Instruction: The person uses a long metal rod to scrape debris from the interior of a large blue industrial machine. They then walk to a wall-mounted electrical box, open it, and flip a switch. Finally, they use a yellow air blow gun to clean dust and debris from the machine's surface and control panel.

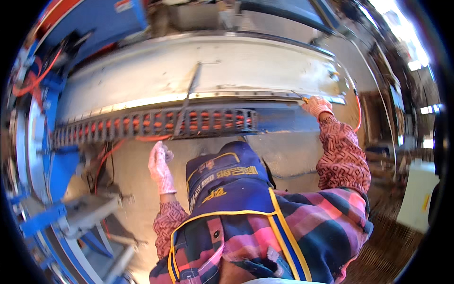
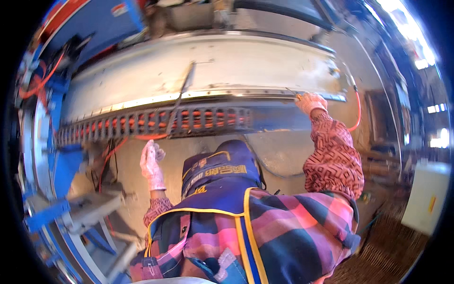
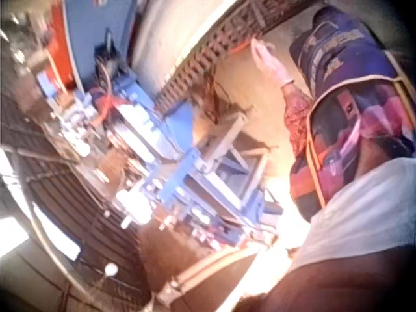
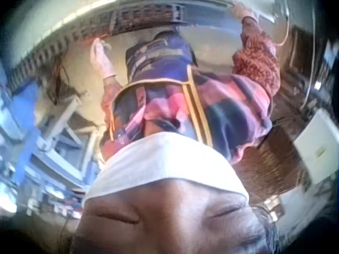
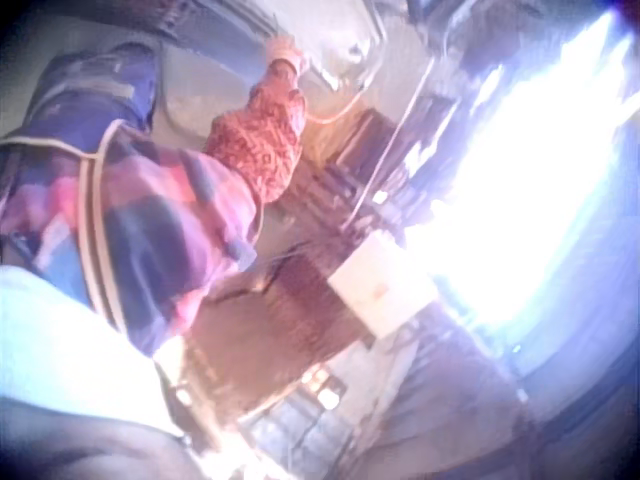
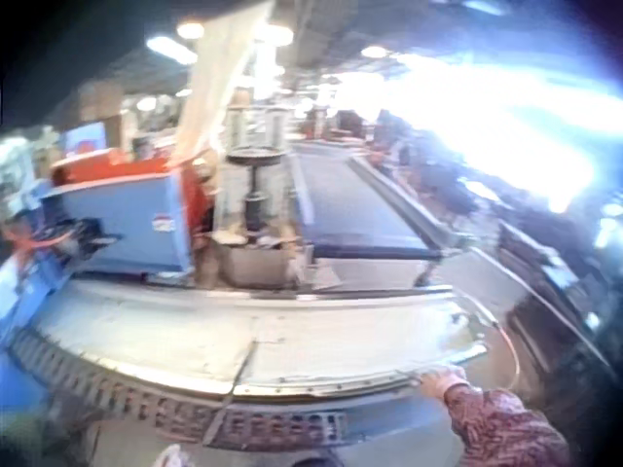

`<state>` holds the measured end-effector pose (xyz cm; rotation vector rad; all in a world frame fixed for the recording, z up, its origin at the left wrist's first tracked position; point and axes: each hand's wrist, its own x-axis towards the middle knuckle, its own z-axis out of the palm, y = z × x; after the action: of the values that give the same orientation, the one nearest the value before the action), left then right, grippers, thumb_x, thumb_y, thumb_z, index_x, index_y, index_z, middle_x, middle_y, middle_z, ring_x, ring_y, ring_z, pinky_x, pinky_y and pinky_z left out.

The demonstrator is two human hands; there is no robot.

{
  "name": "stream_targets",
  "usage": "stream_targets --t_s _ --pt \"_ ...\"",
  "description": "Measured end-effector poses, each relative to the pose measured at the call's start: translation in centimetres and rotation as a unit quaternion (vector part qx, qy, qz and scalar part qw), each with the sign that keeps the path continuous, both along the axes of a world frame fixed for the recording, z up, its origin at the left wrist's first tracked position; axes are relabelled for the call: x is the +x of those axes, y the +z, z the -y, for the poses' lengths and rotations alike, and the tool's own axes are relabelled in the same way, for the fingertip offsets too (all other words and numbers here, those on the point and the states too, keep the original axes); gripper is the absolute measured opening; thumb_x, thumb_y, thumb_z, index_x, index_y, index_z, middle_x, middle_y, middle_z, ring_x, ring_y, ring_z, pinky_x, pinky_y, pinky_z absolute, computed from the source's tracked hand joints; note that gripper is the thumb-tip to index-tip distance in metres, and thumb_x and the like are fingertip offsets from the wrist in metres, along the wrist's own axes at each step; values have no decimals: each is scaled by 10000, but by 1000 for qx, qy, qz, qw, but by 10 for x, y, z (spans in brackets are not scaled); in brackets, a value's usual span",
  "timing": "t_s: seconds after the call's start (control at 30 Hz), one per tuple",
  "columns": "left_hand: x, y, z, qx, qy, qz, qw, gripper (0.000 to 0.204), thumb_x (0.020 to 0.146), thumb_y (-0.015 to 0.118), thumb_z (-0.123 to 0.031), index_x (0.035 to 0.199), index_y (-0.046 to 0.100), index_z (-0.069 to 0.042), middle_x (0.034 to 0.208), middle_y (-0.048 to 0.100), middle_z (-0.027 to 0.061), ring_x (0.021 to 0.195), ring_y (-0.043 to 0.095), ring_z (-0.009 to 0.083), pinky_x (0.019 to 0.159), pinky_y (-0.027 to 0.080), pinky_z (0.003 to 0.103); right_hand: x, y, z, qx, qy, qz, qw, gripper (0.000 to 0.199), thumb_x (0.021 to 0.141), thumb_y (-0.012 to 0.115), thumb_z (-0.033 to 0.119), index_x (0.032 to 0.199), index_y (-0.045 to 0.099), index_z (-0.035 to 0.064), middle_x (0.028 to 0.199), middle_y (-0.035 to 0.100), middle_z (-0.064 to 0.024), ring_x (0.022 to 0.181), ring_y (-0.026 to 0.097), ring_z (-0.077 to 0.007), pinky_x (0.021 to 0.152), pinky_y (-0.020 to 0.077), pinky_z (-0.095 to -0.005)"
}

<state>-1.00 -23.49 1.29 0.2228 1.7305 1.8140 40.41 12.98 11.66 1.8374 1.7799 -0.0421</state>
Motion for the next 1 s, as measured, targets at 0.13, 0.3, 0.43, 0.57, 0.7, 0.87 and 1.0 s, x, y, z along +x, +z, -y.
stream_targets --t_s 0.13,0.3,0.43,0.57,0.7,0.87,1.0 --pt "23 -18 -20 11 -72 -11 997 278 1004 570 -141 1247 643 -27 1026 657 53 802 622 114 745 560 279 102 -13 -17 44 -100 52 993 382 940 503 409 1189 714 210 1259 679 -24 1196 630 -250 861 557 -553" --pt "61 -48 -24 -12 -104 6 994 273 1001 576 -135 1242 641 -23 1041 652 47 799 614 107 749 555 272 203 -41 -45 158 -154 -19 975 425 920 483 464 1139 679 157 1258 659 -124 1173 633 -300 910 531 -503" --pt "100 -13 -34 -29 -155 -52 986 283 1000 592 -181 1242 650 -46 1176 664 51 1052 609 125 908 518 282 145 -58 -84 184 20 -171 968 362 938 521 376 1195 604 136 1166 659 -166 1075 640 -383 884 523 -476" --pt "115 18 -67 17 -303 -147 941 420 957 639 -194 1347 573 -54 1263 649 99 1132 618 194 975 501 330 -12 68 11 281 229 -276 890 400 957 578 372 1290 584 151 1066 690 -156 979 666 -385 804 528 -498" --pt "132 78 -115 100 -346 -319 877 954 785 784 -240 1534 244 -4 1511 395 235 1407 390 322 1133 373 392 -145 187 123 46 330 -558 760 415 888 720 262 1270 633 125 910 682 -71 835 658 -208 772 524 -340" --pt "112 170 -94 333 -349 -181 857 1006 720 842 -144 1549 275 -82 1452 486 162 1325 460 263 1114 382 374 -336 282 275 17 509 -616 600 455 839 753 351 1232 657 143 946 685 -54 817 659 -160 724 538 -316" --pt "40 158 -72 278 -282 -178 901 648 866 707 -163 1462 459 -112 1332 604 98 1209 572 234 1031 463 372 -490 253 307 -154 424 -627 635 330 894 726 346 1138 682 128 733 588 5 614 559 -84 500 467 -265"
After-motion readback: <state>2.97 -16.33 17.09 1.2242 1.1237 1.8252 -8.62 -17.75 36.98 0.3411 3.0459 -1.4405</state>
